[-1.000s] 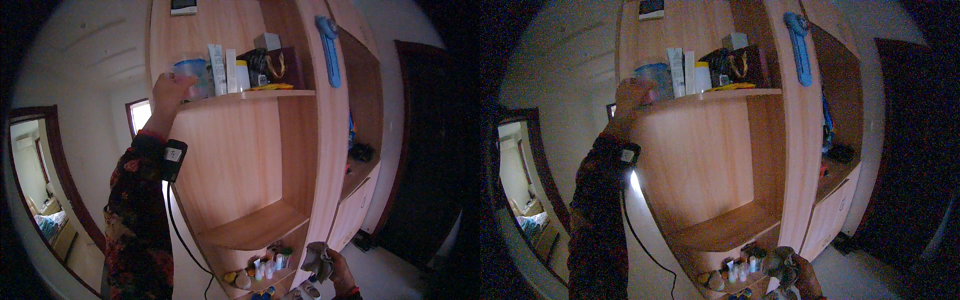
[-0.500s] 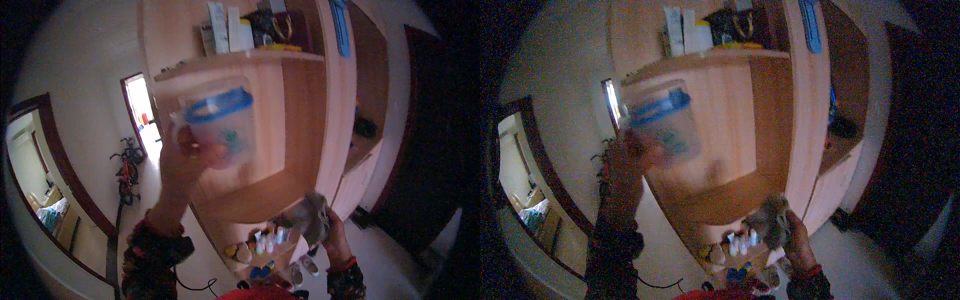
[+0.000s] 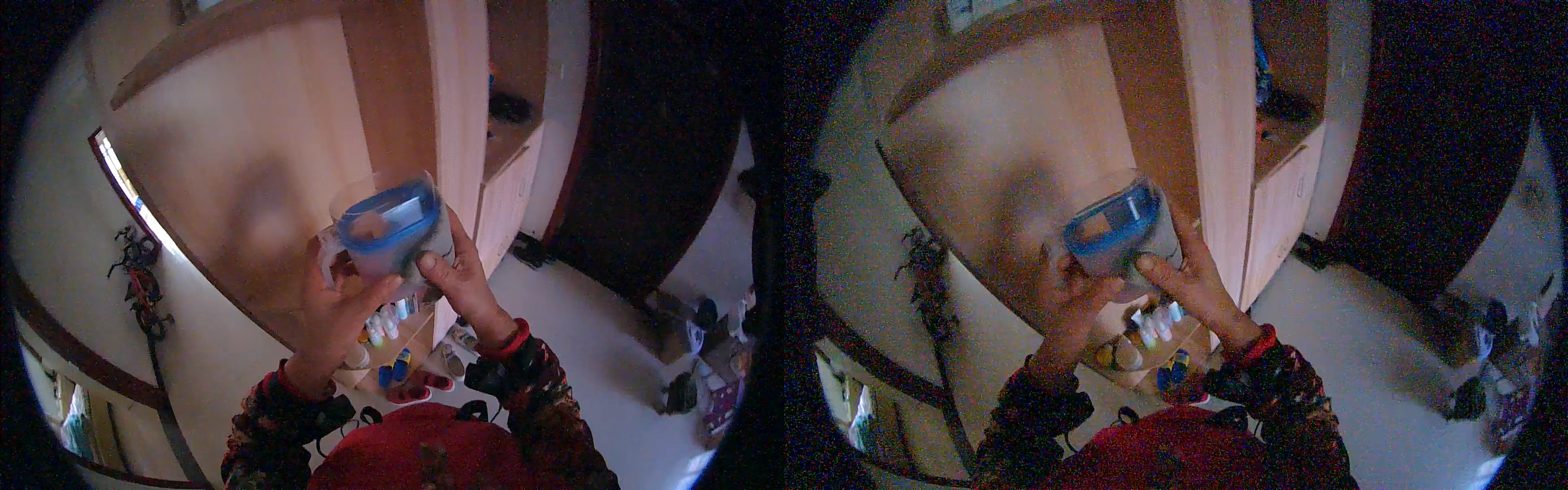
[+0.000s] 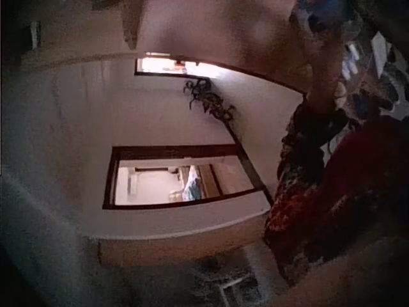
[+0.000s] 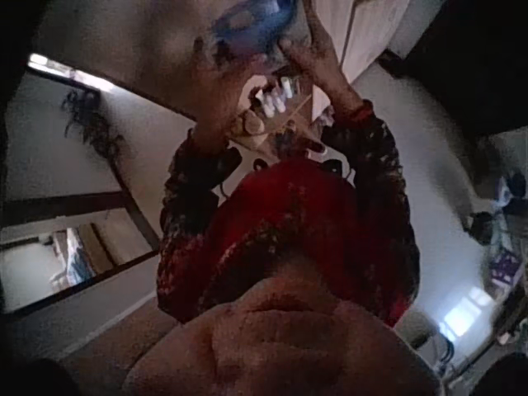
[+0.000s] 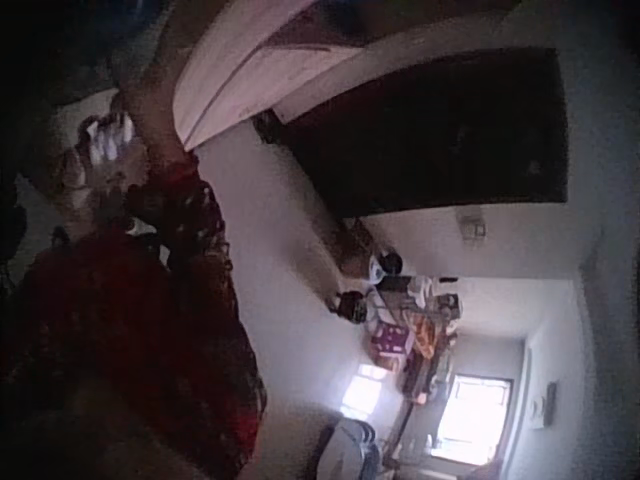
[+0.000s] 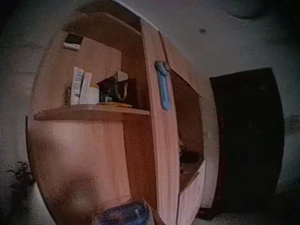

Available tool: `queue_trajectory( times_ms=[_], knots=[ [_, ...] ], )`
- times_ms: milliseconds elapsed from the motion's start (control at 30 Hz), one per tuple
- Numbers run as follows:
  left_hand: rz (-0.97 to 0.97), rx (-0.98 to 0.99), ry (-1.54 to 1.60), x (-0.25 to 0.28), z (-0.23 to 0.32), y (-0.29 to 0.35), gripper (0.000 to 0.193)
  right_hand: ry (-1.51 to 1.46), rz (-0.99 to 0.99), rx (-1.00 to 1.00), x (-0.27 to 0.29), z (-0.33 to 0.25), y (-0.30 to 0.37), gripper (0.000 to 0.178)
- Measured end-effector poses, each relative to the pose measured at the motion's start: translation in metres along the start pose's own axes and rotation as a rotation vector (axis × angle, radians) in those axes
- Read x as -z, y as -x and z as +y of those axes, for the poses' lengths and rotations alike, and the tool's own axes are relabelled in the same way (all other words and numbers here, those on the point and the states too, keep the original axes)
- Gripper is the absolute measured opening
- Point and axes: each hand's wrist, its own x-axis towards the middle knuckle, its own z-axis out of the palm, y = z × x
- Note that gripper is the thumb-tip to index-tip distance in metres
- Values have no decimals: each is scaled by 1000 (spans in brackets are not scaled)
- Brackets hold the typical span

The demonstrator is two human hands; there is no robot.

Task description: The person wipes a wooden shelf with a cloth, then picks up and wipes several small bottles and containers one by one before placing them back. The person also wipes the shelf surface and handles a plastic container and a tube.

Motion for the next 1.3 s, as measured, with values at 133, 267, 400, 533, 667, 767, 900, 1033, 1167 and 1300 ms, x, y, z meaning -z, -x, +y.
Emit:
queue_trajectory(
  times_ms=[133,267,400,533,667,767,900,1033,1167,1300],
  knots=[
    [-15,-220,128,-4,20,-22,76,-16,-17,-68,-1,-30,-11,82],
    [-146,-314,-118,-6,50,-35,82,102,-13,-35,13,-23,2,82],
    [-254,-222,-333,-6,46,-39,76,116,-100,-45,8,-36,9,81],
    [-258,-359,-505,0,33,-39,66,193,-144,-25,12,-28,10,77],
    [-298,-409,-489,-5,29,-37,66,289,-138,60,11,-34,4,74],
    [-281,-423,-485,-5,25,-37,68,367,-125,93,4,-45,-2,73],
    [-262,-367,-395,-4,14,-38,68,443,-148,150,4,-53,-13,68],
    [-258,-325,-397,-5,18,-37,67,316,-127,94,-2,-55,-21,58],
    [-297,-460,-535,1,14,-39,66,75,-47,-262,5,-45,-30,56],
    [-309,-425,-484,0,7,-36,65,-10,22,-400,11,-30,-30,61]
  ],
)
